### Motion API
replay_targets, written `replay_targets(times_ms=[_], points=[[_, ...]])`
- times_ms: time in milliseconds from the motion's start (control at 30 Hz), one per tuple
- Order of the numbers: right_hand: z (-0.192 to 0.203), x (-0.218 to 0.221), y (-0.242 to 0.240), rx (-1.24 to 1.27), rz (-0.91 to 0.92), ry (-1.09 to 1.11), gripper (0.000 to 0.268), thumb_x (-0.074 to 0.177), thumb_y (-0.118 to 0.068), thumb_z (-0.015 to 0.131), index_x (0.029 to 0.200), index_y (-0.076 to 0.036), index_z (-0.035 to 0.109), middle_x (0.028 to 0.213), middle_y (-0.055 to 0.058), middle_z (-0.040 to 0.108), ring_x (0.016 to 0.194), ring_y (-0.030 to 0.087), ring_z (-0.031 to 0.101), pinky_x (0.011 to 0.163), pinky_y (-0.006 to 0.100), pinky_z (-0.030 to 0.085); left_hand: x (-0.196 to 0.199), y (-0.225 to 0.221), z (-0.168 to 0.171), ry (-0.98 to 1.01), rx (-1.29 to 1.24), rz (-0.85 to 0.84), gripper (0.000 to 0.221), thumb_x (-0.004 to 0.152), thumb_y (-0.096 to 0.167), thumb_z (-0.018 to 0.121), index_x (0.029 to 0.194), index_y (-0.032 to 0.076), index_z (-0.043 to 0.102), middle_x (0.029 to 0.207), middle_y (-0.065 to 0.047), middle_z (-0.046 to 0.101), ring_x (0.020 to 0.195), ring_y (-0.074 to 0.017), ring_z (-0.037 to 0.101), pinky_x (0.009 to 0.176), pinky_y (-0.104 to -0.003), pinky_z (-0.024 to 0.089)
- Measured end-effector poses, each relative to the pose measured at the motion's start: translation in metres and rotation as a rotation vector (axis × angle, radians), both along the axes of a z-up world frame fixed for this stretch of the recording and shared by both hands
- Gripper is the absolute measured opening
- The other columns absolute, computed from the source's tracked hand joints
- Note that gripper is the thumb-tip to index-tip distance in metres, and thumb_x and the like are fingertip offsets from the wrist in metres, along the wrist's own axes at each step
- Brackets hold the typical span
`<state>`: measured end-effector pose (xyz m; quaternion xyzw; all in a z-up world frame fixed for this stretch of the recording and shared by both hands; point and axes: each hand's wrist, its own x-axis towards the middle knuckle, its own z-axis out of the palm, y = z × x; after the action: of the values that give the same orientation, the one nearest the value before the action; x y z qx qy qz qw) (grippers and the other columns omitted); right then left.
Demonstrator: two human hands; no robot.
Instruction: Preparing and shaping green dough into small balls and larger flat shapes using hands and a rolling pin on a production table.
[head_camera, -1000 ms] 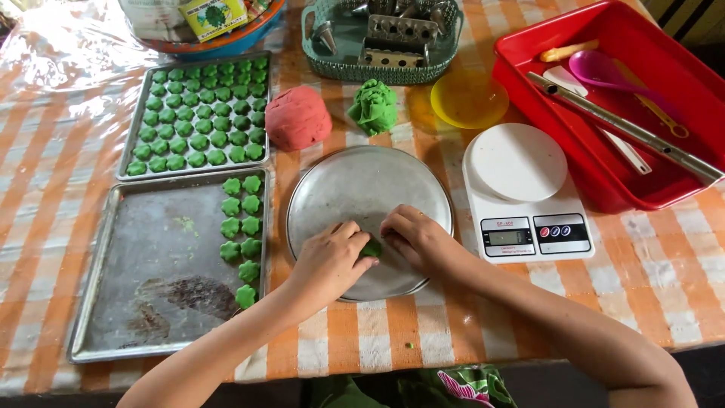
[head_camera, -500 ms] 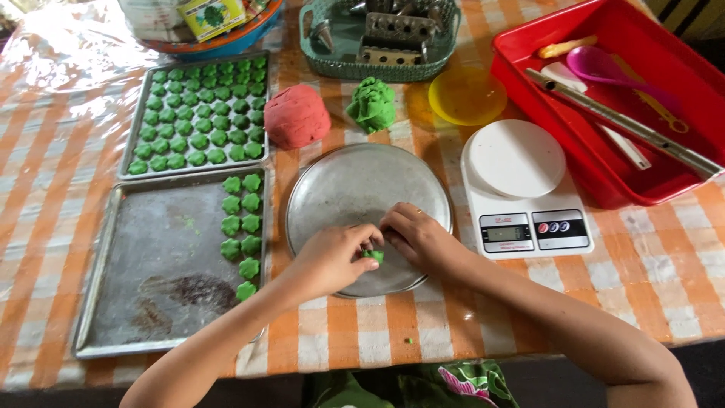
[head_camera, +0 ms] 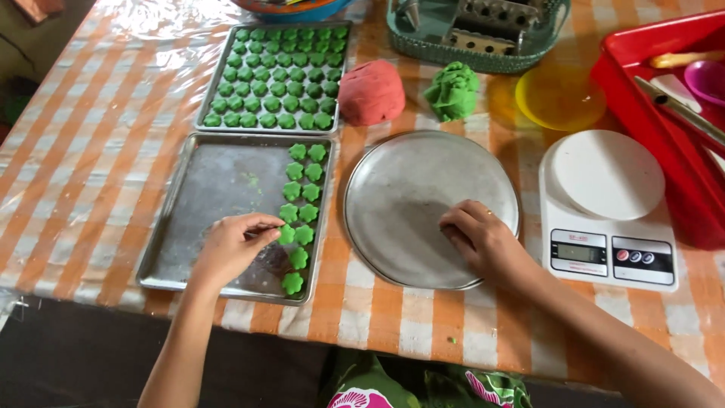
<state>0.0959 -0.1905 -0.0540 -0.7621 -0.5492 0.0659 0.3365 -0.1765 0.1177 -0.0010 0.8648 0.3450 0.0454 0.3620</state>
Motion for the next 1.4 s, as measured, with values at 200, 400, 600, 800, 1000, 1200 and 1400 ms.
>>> replay_targets(times_ms=[200,400,600,800,1000,1200,1400], points=[[0.006,-0.001,0.0,-0.032,-0.001,0.001,0.02,0.088,0.0,0.067,0.105,-0.009,0.073,0.101,0.009,0.067,0.102,0.027,0.072,0.095,0.035,0.056,0.004,0.002,-0.017,0.042,0.063,0.013,0.021,0.095,0.018,0.069,0.112,0.013,0.08,0.1,-0.01,0.081,0.096,-0.0295,0.077,0.084,-0.039,0.061],[0.009,-0.004,0.001,0.024,0.009,-0.064,0.02,0.09,-0.002,0.067,0.107,-0.009,0.074,0.099,0.009,0.068,0.1,0.028,0.072,0.093,0.037,0.057,-0.003,0.004,-0.04,0.12,0.28,0.002,0.02,0.091,0.03,0.071,0.11,0.027,0.076,0.1,0.003,0.078,0.095,-0.0208,0.076,0.086,-0.04,0.06],[0.022,-0.006,-0.007,0.066,0.195,-0.153,0.02,0.093,0.0,0.058,0.107,-0.002,0.072,0.104,0.019,0.068,0.102,0.04,0.068,0.089,0.044,0.058,-0.009,-0.017,-0.03,0.072,0.463,-0.05,0.018,0.093,0.033,0.067,0.107,0.025,0.077,0.089,-0.001,0.075,0.088,-0.0264,0.076,0.08,-0.044,0.061],[-0.004,0.001,-0.003,0.167,0.32,-0.346,0.019,0.107,-0.004,0.041,0.093,-0.001,0.053,0.1,0.012,0.056,0.09,0.025,0.055,0.089,0.036,0.046,-0.022,-0.043,-0.038,-0.32,0.683,-0.069,0.027,0.098,0.027,0.061,0.121,0.017,0.072,0.116,-0.006,0.07,0.096,-0.0263,0.069,0.078,-0.041,0.055],[0.003,0.012,0.005,0.17,0.314,-0.139,0.012,0.098,0.006,0.052,0.104,0.001,0.061,0.093,0.016,0.065,0.079,0.033,0.062,0.088,0.041,0.05,-0.003,-0.158,-0.046,-0.681,0.244,-0.017,0.025,0.094,0.02,0.055,0.108,0.016,0.075,0.116,-0.006,0.072,0.099,-0.0174,0.071,0.07,-0.025,0.067],[0.056,0.113,0.049,0.282,-0.021,-0.45,0.018,0.1,0.001,0.052,0.084,-0.005,0.057,0.075,0.007,0.054,0.064,0.023,0.051,0.055,0.039,0.039,0.034,-0.16,-0.056,-0.865,0.477,-0.37,0.017,0.094,0.014,0.065,0.108,0.013,0.075,0.108,-0.007,0.072,0.086,-0.0218,0.074,0.077,-0.036,0.06],[0.002,0.204,0.156,-0.054,-0.285,-0.314,0.049,0.089,0.014,0.054,0.11,-0.022,0.081,0.095,0.001,0.08,0.076,0.017,0.072,0.059,0.031,0.058,0.034,-0.16,-0.049,-0.888,0.504,-0.277,0.018,0.093,0.013,0.062,0.099,0.015,0.078,0.1,-0.001,0.074,0.08,-0.017,0.074,0.074,-0.03,0.061]])
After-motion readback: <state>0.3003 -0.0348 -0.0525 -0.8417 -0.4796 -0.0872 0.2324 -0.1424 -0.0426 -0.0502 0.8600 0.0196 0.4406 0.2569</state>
